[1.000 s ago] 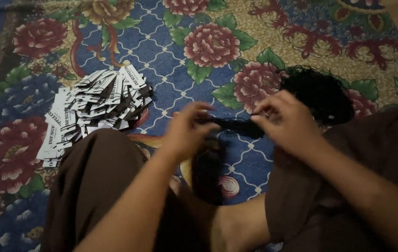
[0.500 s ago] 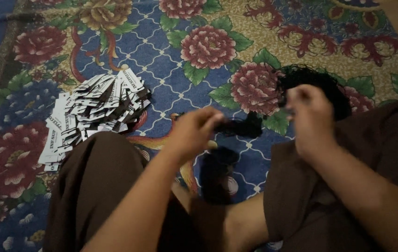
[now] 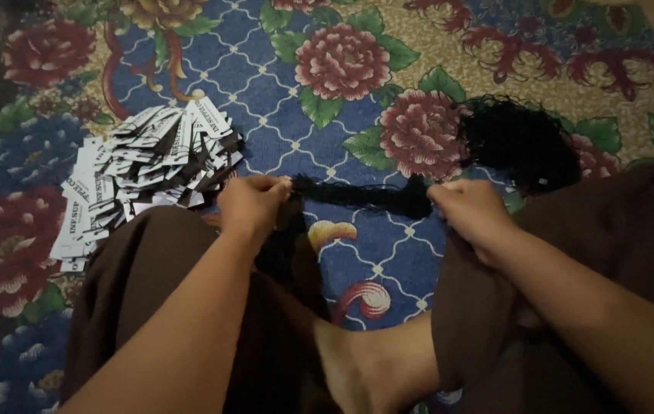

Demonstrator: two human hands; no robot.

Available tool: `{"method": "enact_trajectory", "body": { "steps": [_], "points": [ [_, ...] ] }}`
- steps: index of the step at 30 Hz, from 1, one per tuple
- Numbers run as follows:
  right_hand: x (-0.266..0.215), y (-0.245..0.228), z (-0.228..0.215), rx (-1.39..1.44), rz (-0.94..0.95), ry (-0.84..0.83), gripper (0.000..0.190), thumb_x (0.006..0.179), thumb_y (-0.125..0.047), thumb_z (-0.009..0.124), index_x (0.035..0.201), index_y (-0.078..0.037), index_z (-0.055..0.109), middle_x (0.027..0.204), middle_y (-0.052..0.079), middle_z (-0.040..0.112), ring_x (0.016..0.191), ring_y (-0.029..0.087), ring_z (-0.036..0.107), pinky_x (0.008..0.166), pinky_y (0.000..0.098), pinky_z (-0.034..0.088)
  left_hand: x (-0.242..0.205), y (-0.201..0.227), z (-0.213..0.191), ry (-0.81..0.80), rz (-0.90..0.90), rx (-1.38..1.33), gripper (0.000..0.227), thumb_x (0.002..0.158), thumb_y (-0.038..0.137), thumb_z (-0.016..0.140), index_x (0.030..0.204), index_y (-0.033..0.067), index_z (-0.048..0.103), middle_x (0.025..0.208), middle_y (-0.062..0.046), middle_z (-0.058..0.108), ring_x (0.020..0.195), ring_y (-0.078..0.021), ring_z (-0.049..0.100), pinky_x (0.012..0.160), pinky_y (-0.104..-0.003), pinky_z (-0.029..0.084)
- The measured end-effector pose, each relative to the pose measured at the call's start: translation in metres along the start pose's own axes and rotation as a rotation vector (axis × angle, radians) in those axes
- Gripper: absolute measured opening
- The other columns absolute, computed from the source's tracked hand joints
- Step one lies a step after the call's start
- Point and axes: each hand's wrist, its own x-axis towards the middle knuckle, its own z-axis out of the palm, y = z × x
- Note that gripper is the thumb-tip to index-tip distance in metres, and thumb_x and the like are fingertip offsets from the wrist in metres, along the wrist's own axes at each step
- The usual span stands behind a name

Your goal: Untangling a large bundle of black string while sitting on a rug.

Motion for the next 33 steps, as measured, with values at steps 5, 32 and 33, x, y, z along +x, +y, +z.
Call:
{"method": "enact_trajectory", "body": {
  "steps": [5, 32, 33],
  "points": [
    [0.0, -0.002, -0.001, -0.092, 0.064, -0.026, 0.042, 0.081, -0.042, 0.077, 0.102, -0.006, 0.079, 0.078, 0.014, 0.073, 0.071, 0.026, 0.069, 0.06, 0.0393, 0.055, 0.008, 0.001, 0.011, 0.0, 0.004, -0.025, 0.02, 0.083, 0.044, 0.079, 0.098, 0.0315, 0.083, 0.098, 0.002, 0.08, 0.108, -0.031, 0.072, 0.091, -0.043, 0.057],
    [-0.047, -0.051, -0.011, -0.231, -0.879, 0.203, 0.017, 0.086, -0.014, 0.08, 0.101, -0.014, 0.07, 0.097, 0.015, 0.056, 0.079, 0.039, 0.066, 0.075, 0.0444, 0.053, -0.052, 0.053, 0.005, -0.088, 0.324, -0.493, 0.043, 0.084, 0.016, 0.078, 0.125, 0.0186, 0.067, 0.104, -0.014, 0.074, 0.093, -0.0299, 0.071, 0.08, -0.041, 0.058],
    [-0.054, -0.058, -0.011, -0.192, -1.0, 0.175, 0.018, 0.086, -0.015, 0.08, 0.1, -0.013, 0.069, 0.096, 0.014, 0.055, 0.078, 0.039, 0.065, 0.074, 0.0442, 0.053, -0.061, 0.063, 0.006, -0.185, 0.467, -0.6, 0.047, 0.087, 0.01, 0.076, 0.132, 0.018, 0.064, 0.101, -0.017, 0.07, 0.082, -0.0258, 0.068, 0.071, -0.038, 0.059]
  ]
}}
